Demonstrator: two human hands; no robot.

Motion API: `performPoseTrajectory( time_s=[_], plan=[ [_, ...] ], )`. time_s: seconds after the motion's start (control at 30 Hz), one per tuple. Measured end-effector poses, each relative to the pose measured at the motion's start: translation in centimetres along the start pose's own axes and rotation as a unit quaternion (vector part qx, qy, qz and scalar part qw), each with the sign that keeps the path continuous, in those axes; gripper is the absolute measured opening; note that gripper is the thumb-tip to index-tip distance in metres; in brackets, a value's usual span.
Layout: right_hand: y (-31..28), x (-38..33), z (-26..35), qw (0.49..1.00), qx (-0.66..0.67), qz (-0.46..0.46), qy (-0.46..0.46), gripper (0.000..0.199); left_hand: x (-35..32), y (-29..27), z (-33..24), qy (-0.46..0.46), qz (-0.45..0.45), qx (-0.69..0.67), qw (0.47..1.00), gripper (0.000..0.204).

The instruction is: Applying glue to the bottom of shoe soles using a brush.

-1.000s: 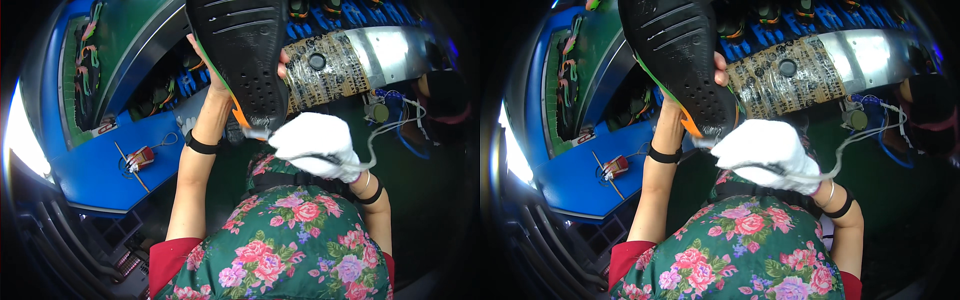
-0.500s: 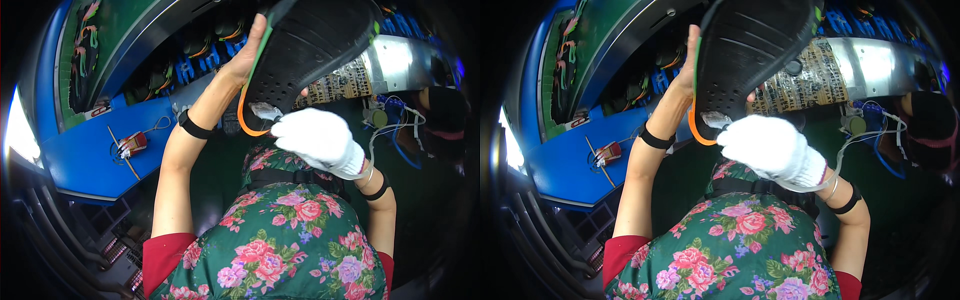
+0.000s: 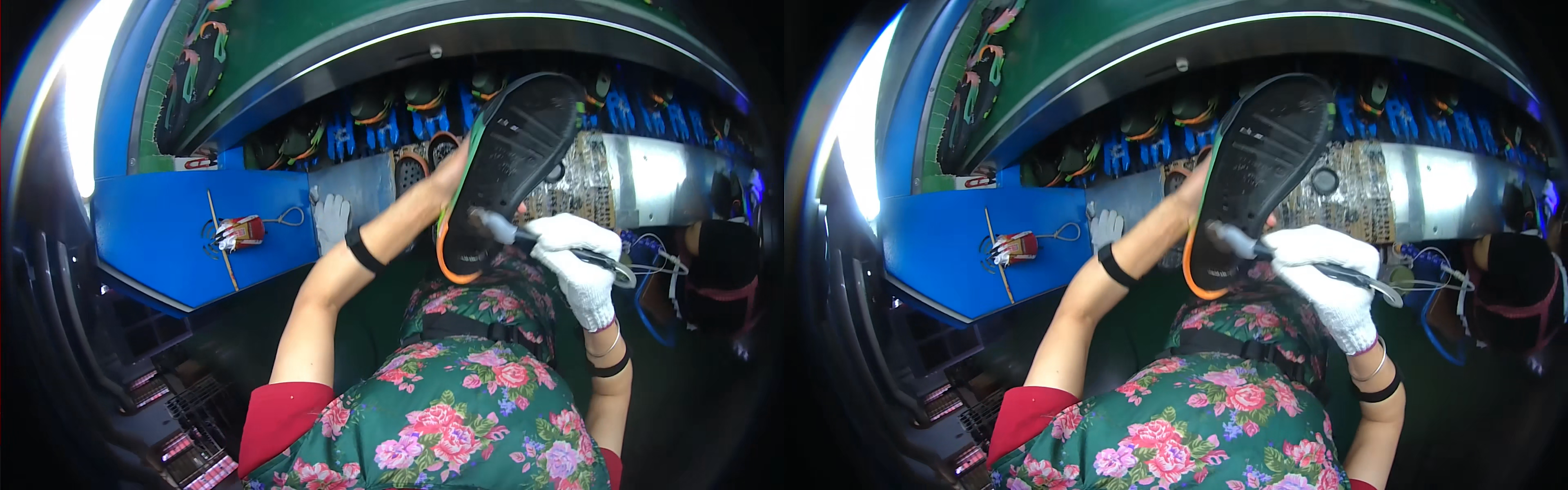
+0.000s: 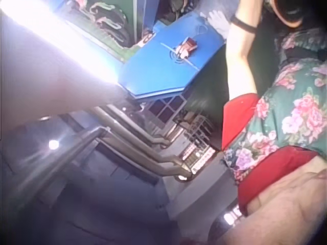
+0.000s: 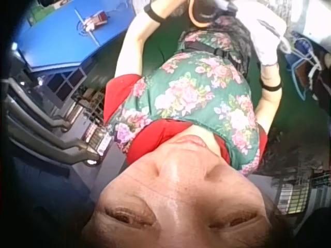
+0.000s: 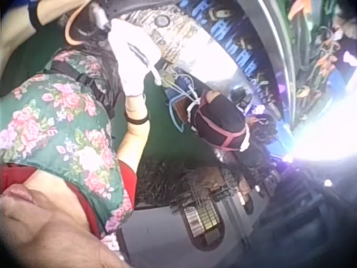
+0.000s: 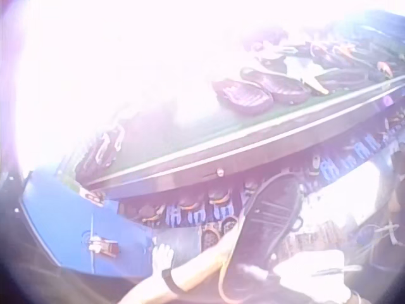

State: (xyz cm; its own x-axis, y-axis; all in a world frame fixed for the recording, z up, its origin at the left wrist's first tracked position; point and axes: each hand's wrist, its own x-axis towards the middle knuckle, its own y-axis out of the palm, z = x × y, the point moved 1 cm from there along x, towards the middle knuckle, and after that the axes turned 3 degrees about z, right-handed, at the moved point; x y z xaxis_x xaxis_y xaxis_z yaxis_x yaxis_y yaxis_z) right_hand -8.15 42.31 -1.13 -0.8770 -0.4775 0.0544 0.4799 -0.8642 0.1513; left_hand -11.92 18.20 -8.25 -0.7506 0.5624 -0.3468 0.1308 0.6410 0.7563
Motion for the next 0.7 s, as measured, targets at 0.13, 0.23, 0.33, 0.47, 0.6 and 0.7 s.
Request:
performPoseTrajectory(
  time_s=[0.13, 0.23, 0.33, 0.47, 0.6, 0.7],
  plan=[
    [-1.4, 1.5, 0.8, 0.973, -0.189, -0.045, -0.123, 0.015, -1.6, 1.8, 3.7, 0.023, -0.159, -0.076, 0.984, 0.045],
    [-1.5, 1.7, 1.7, 0.963, -0.222, 0.014, -0.152, 0.014, -3.2, 0.6, 5.6, 0.067, -0.033, -0.052, 0.996, 0.043],
    [-1.3, 1.5, 2.3, 0.939, -0.276, 0.055, -0.198, 0.013, -4.6, 2.1, 4.8, -0.028, -0.098, 0.114, 0.988, 0.047],
    [-0.2, 0.4, 3.4, 0.911, -0.334, 0.03, -0.239, 0.017, -5.3, 0.9, 6.1, 0.055, -0.191, -0.095, 0.976, 0.049],
    [0.0, 0.0, 4.0, 0.913, -0.318, -0.029, -0.255, 0.021, -5.3, 4.5, 3.5, 0.094, 0.171, -0.504, 0.841, 0.098],
    [0.3, 0.2, 4.6, 0.913, -0.311, -0.053, -0.259, 0.021, -5.5, 6.7, 3.5, 0.131, 0.199, -0.419, 0.876, 0.099]
  ],
)
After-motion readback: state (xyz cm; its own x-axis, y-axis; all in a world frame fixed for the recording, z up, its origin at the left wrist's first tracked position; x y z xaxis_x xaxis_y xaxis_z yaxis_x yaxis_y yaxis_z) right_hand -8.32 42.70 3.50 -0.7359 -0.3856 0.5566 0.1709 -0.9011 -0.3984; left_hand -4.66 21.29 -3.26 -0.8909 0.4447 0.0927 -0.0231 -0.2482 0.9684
